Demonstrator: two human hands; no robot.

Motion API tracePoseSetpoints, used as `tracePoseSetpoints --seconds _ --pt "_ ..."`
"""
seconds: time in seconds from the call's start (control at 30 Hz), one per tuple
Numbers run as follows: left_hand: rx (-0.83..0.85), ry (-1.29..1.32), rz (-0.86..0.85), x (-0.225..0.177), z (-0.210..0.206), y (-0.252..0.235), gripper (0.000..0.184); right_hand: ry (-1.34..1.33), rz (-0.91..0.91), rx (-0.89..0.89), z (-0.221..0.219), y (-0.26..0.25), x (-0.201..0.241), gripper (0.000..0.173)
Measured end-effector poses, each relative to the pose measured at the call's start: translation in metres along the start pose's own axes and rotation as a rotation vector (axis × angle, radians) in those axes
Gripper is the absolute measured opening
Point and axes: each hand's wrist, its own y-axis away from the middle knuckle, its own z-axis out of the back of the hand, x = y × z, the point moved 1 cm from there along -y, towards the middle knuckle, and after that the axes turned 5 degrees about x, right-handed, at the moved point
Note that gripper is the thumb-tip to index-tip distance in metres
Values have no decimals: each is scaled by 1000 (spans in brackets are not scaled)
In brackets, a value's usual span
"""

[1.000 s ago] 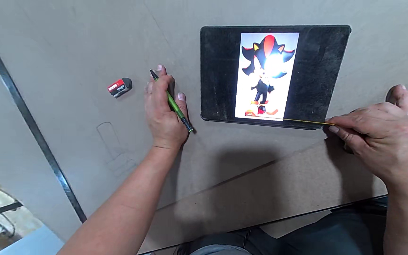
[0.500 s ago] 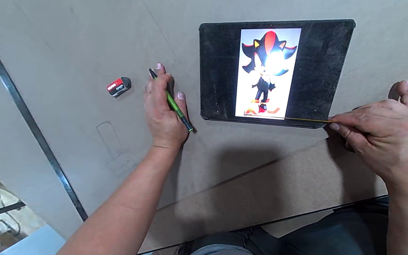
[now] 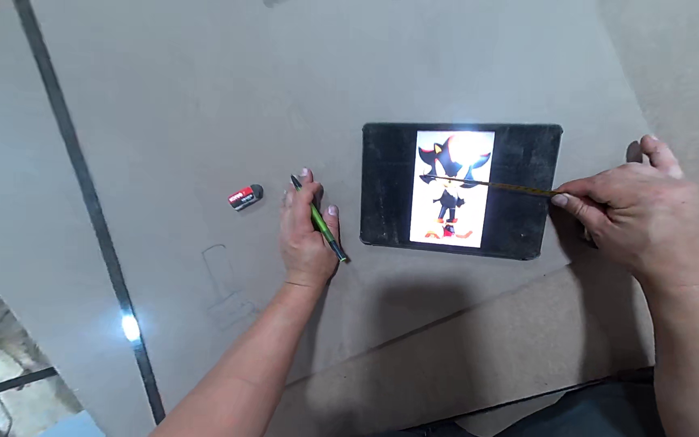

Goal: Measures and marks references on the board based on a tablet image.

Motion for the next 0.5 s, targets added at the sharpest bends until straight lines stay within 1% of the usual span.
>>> tracePoseSetpoints --seconds 0.07,0.1,0.17,0.23,0.3,0.4,0.5 --pt "-17 139 -2 -19 11 -8 45 -11 9 -22 -1 -5 -2 28" --pt "-11 178 -59 -35 16 -16 44 -11 11 -36 -2 -5 -3 28" --pt "63 221 -203 -71 16 -33 40 -14 4 -48 -4 -2 -5 28" --pt "173 218 -347 -101 4 -50 33 -29 -7 -44 -5 1 -5 29" --pt "244 153 -456 -121 -10 -65 26 -41 -6 -53 -5 0 -4 29" --pt "269 79 -543 -134 -22 -79 16 -70 0 -70 -4 -2 -5 28" --pt "204 82 -548 -130 -21 -88 11 -86 0 -58 -2 -2 -9 27"
